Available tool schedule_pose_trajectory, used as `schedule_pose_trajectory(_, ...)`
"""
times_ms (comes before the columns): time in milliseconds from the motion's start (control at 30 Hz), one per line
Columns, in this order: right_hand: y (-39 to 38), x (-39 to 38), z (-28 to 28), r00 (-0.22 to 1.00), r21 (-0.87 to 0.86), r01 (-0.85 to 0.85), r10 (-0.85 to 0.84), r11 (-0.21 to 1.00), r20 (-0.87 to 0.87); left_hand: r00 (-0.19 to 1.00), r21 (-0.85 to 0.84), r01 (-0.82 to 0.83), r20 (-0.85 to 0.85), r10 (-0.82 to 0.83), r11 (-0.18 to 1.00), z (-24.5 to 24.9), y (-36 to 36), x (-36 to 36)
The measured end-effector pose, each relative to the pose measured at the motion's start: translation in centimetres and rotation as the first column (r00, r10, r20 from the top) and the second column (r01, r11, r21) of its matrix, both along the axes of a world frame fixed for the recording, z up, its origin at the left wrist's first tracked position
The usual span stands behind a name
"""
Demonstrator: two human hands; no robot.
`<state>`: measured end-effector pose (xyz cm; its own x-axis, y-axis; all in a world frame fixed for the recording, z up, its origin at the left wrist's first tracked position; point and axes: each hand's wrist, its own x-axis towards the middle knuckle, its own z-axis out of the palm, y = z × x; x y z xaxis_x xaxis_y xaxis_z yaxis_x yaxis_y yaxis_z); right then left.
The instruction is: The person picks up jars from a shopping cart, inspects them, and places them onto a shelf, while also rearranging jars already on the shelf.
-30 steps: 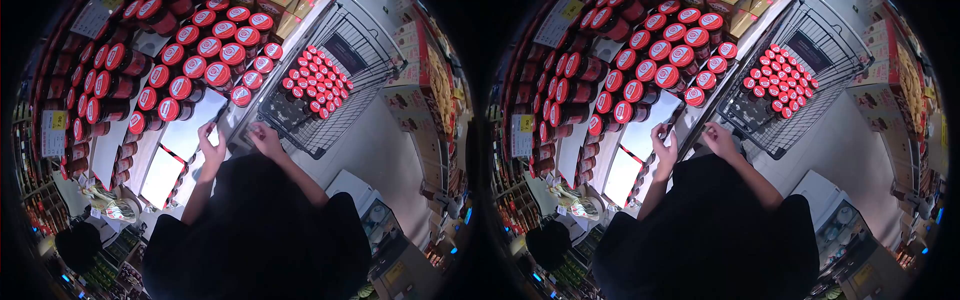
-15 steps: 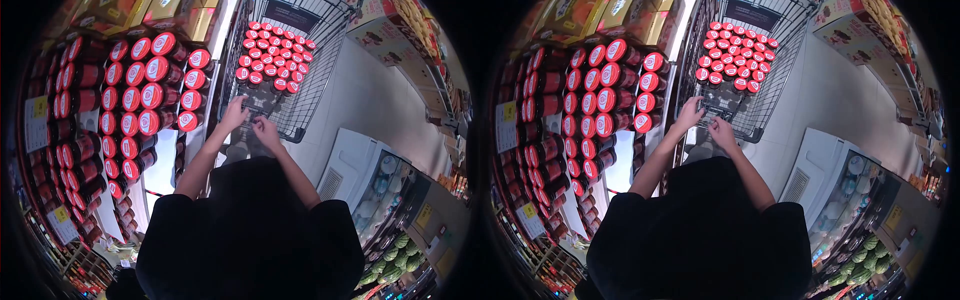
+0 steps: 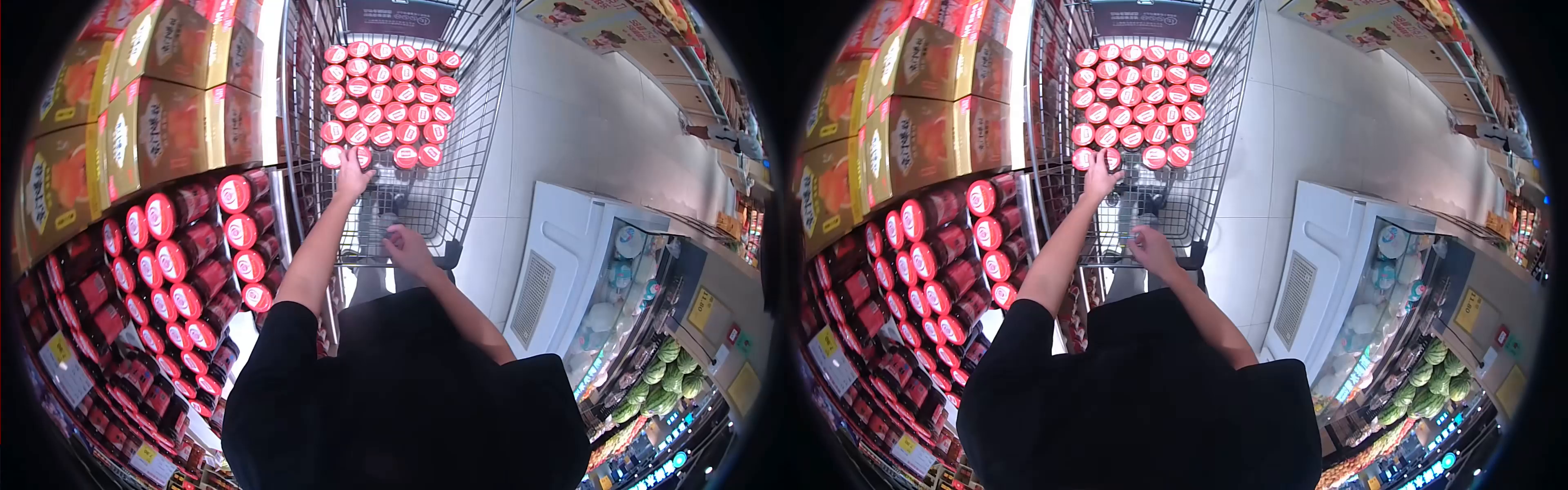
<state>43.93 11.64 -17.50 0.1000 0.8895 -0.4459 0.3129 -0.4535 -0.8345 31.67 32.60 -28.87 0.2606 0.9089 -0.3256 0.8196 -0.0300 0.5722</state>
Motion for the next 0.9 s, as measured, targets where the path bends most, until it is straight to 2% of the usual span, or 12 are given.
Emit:
schedule_pose_trajectory(67,0.1,1.0,-0.2,1.0,-0.007,-0.005,0.005,1.0,0.012,0.996,0.059,0.061,-0.075,-0.056,0.996,-0.5,0.0,0.1)
schedule_pose_trajectory(167,0.5,1.9,-0.2,1.0,-0.031,-0.016,0.017,0.999,0.019,0.959,-0.061,0.046,-0.277,-0.062,0.997,3.5,0.1,2.2)
schedule_pose_trajectory(300,1.6,2.5,-0.1,0.999,-0.021,-0.021,0.022,1.0,0.027,0.964,0.025,0.064,-0.261,-0.056,0.998,0.2,-0.7,2.7)
schedule_pose_trajectory(367,2.0,2.5,-0.5,1.0,0.081,-0.007,0.005,0.997,0.027,0.976,-0.047,0.083,-0.199,-0.091,0.995,0.1,-0.7,2.6)
schedule_pose_trajectory(400,2.3,2.5,-0.4,1.0,0.085,-0.012,0.01,0.996,0.026,0.988,-0.038,0.052,-0.142,-0.057,0.998,0.5,-0.9,2.3)
schedule_pose_trajectory(533,3.7,3.2,0.2,0.998,-0.001,-0.064,0.064,0.998,0.02,1.0,-0.118,-0.022,-0.013,0.021,0.993,3.1,-2.1,1.3)
schedule_pose_trajectory(600,4.0,3.3,0.0,0.997,-0.051,-0.081,0.081,0.995,0.004,0.997,-0.069,-0.053,0.051,0.057,0.996,4.7,-3.6,0.6)
schedule_pose_trajectory(667,3.9,3.3,-0.8,0.958,0.272,-0.097,0.016,0.957,0.286,0.979,0.08,-0.128,0.168,0.113,0.988,6.7,-5.3,-0.3)
schedule_pose_trajectory(700,4.0,3.5,-0.2,0.958,0.27,-0.111,0.031,0.956,0.285,0.978,0.078,-0.143,0.167,0.129,0.987,8.5,-6.3,-0.8)
schedule_pose_trajectory(767,5.1,4.2,1.4,0.936,0.398,-0.22,0.077,0.891,0.345,0.964,0.023,-0.182,0.202,0.174,0.983,13.1,-7.6,-1.6)
schedule_pose_trajectory(833,5.4,4.3,2.9,0.936,0.359,-0.268,0.153,0.894,0.317,0.948,0.051,-0.229,0.237,0.211,0.972,17.9,-8.6,-2.7)
schedule_pose_trajectory(900,6.3,3.8,6.7,0.96,0.383,-0.273,0.225,0.883,0.166,0.887,0.096,-0.299,0.394,0.24,0.949,21.2,-10.0,-4.2)
